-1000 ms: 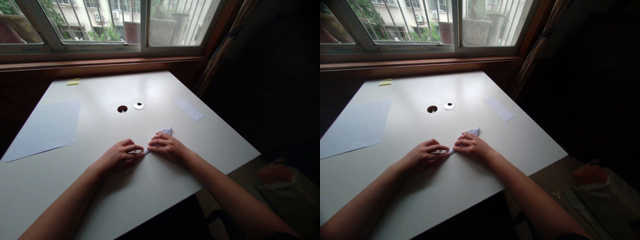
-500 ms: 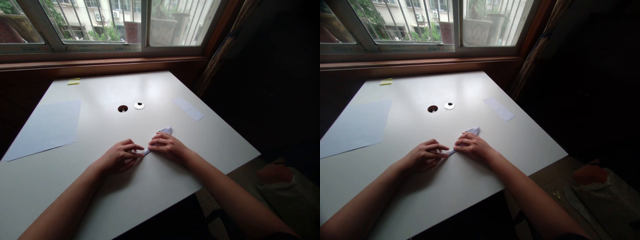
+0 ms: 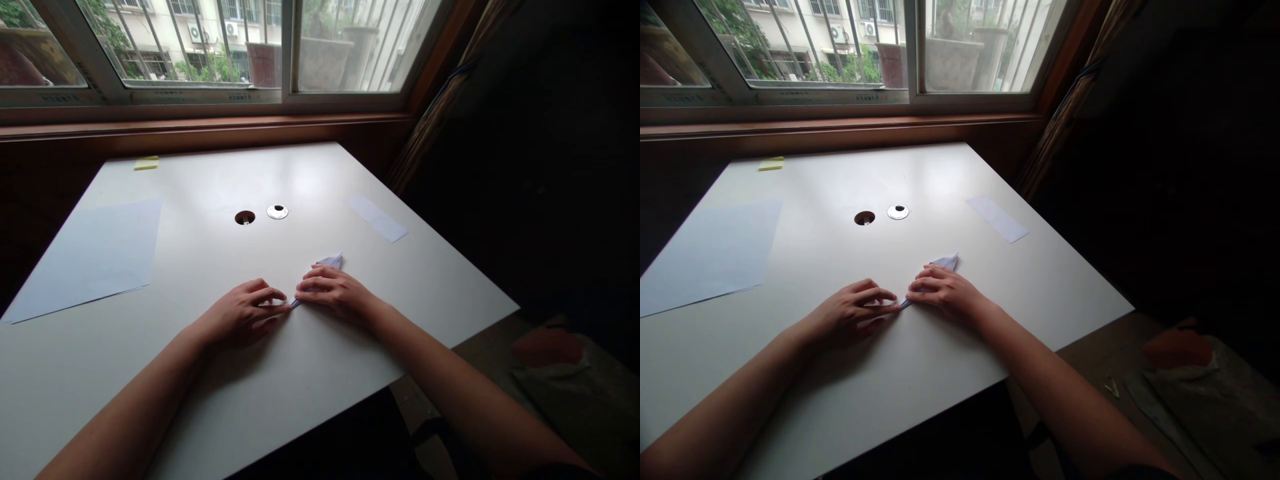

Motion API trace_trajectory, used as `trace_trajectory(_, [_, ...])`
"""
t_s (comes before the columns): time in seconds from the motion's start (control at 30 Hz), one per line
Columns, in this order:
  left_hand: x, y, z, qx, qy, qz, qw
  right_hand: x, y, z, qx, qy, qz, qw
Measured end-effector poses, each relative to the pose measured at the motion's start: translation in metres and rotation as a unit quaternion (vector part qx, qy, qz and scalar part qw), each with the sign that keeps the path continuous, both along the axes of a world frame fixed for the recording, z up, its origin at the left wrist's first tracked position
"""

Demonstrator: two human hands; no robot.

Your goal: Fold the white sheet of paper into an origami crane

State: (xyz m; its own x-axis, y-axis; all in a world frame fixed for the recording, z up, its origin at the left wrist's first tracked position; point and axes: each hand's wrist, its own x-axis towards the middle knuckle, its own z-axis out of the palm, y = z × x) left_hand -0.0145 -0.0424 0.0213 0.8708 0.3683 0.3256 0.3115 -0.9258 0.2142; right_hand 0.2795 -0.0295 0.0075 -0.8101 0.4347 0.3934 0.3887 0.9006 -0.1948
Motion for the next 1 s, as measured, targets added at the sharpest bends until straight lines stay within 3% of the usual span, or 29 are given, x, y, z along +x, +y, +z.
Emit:
trace_trajectory(0.37, [-0.001,0.001,0.001,0.005,-0.011,-0.014,1.0,0.0,0.001,0.0,0.0,0.019,-0.006,1.0])
trace_trajectory(0.73, [0.012,-0.009,-0.008,0.048,0.0,0.019,0.999,-0.001,0.0,0.003,-0.002,0.048,0.001,0.999])
trace_trajectory(1.0, [0.013,-0.009,-0.01,0.038,-0.015,0.018,0.999,0.004,-0.003,-0.001,-0.005,0.069,-0.067,0.995])
